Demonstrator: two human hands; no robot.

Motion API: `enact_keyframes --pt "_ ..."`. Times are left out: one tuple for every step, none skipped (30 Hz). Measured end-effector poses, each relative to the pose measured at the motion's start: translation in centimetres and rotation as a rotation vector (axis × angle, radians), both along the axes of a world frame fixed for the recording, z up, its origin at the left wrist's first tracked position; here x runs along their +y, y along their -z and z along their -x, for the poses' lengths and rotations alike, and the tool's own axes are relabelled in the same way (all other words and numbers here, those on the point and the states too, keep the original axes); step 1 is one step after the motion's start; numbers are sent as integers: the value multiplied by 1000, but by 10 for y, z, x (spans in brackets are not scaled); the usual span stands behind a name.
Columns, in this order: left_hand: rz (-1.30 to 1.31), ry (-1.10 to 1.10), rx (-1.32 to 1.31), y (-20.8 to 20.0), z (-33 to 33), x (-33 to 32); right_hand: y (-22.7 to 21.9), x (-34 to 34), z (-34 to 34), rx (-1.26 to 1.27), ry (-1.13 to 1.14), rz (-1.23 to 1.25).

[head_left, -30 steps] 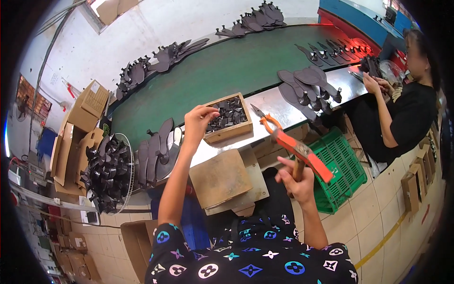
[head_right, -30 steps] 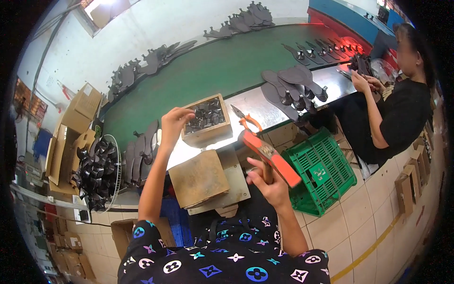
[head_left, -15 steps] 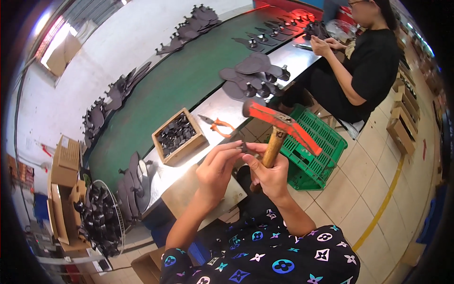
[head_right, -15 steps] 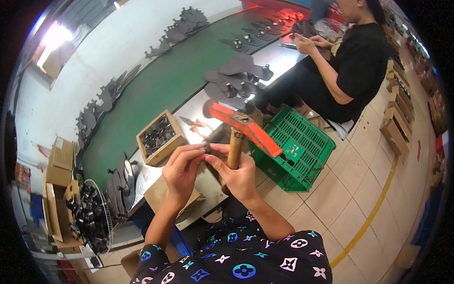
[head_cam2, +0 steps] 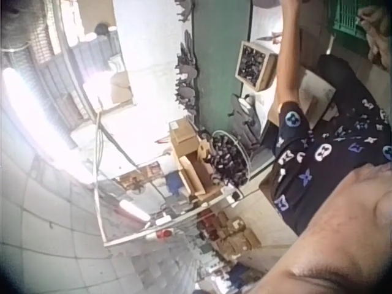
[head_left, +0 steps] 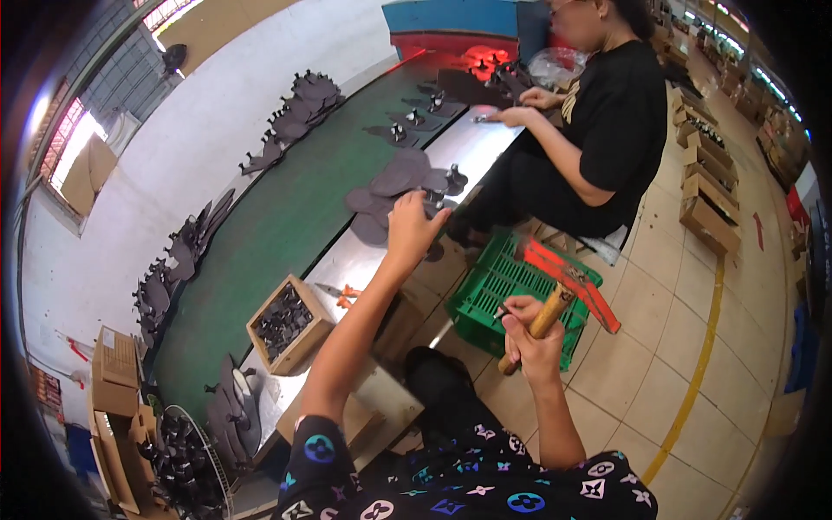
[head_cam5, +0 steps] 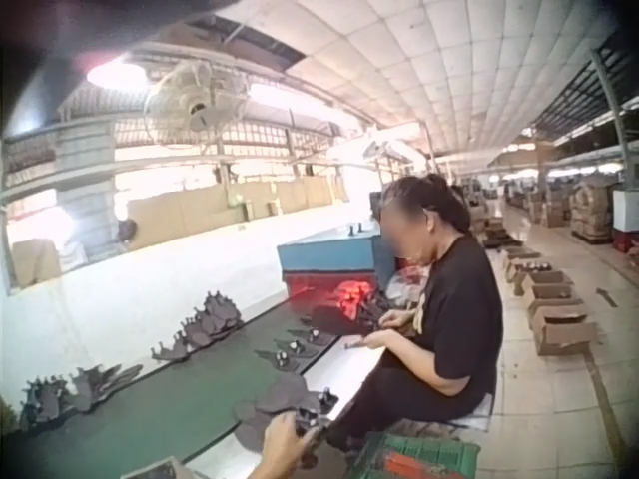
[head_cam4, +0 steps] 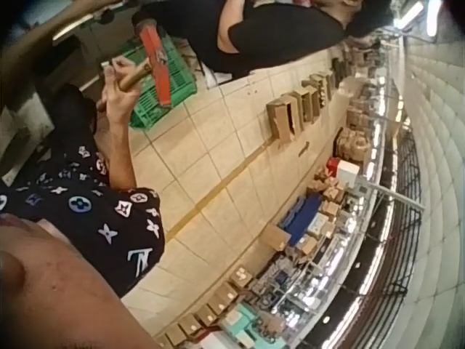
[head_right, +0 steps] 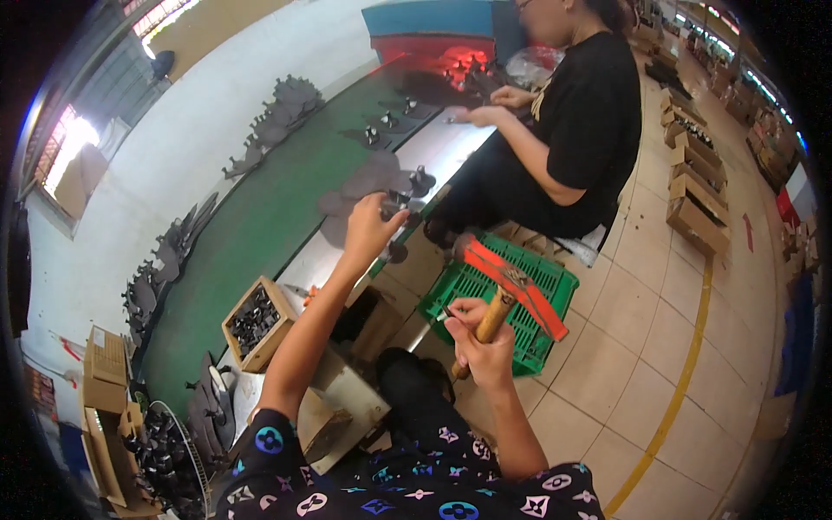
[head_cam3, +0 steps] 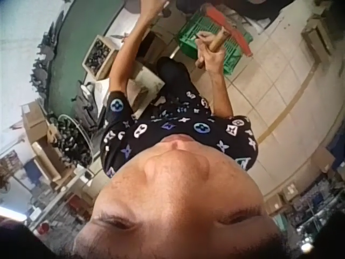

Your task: Manually assembling and hammering shoe sole and strap components at a manufacturing workbench.

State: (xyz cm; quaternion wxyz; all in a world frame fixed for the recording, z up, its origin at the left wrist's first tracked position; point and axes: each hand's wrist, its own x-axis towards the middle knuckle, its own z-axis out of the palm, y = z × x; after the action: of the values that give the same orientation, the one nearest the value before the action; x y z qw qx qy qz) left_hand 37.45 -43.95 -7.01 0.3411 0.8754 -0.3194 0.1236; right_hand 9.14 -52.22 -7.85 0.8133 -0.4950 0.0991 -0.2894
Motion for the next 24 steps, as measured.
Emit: enact_keyframes --pt "18 -5 -17 21 -24 -20 -3 -2 6 -17 -5 18" --pt "-38 -152 -109 44 -47 -37 -6 -3 12 -3 2 6" --pt "-94 -299 -195 59 -62 -49 -6 -4 19 13 11 -7" --pt "-58 -239 -104 66 -70 -55 -2 -5 27 3 9 10" --pt "-21 -176 -16 65 -73 -60 2 -8 34 -10 20 -13" --pt "3 -122 68 65 -77 -61 6 -11 40 -20 21 -36" --pt "15 -117 107 58 -73 -59 8 -17 42 -27 5 -22" --pt "8 -104 58 47 -61 -57 13 -19 46 0 30 17" --pt "-1 -99 13 35 -51 -50 16 -19 47 31 44 54" --pt "47 -74 -93 19 -38 -36 10 -18 46 88 77 91" --pt "93 -55 -194 2 -28 -12 7 -17 43 93 53 77" --pt "-1 -65 -260 -24 -12 15 5 -15 40 115 36 77" --pt "-91 -86 -325 -53 3 44 3 -15 35 136 7 82" --pt "-115 -120 -427 -74 22 74 5 -12 30 115 -31 99" --pt "-144 -177 -532 -92 44 113 5 -6 21 67 -96 105" --pt "-61 -241 -478 -107 63 143 3 2 12 30 -129 112" --pt "22 -302 -428 -115 78 170 1 12 2 -6 -156 116" --pt "58 -358 -510 -115 85 193 -3 22 -6 -32 -186 114" --pt "86 -433 -596 -115 98 220 -10 34 -11 -59 -235 110" --pt "221 -482 -466 -110 111 246 -19 45 -15 -58 -295 86" --pt "361 -528 -339 -103 122 267 -28 58 -17 -64 -350 44" --pt "440 -566 -276 -96 137 284 -33 70 -18 -73 -410 32" --pt "434 -600 -282 -86 151 301 -36 82 -21 -91 -471 21" --pt "442 -568 -159 -72 166 316 -39 93 -21 -92 -503 19"
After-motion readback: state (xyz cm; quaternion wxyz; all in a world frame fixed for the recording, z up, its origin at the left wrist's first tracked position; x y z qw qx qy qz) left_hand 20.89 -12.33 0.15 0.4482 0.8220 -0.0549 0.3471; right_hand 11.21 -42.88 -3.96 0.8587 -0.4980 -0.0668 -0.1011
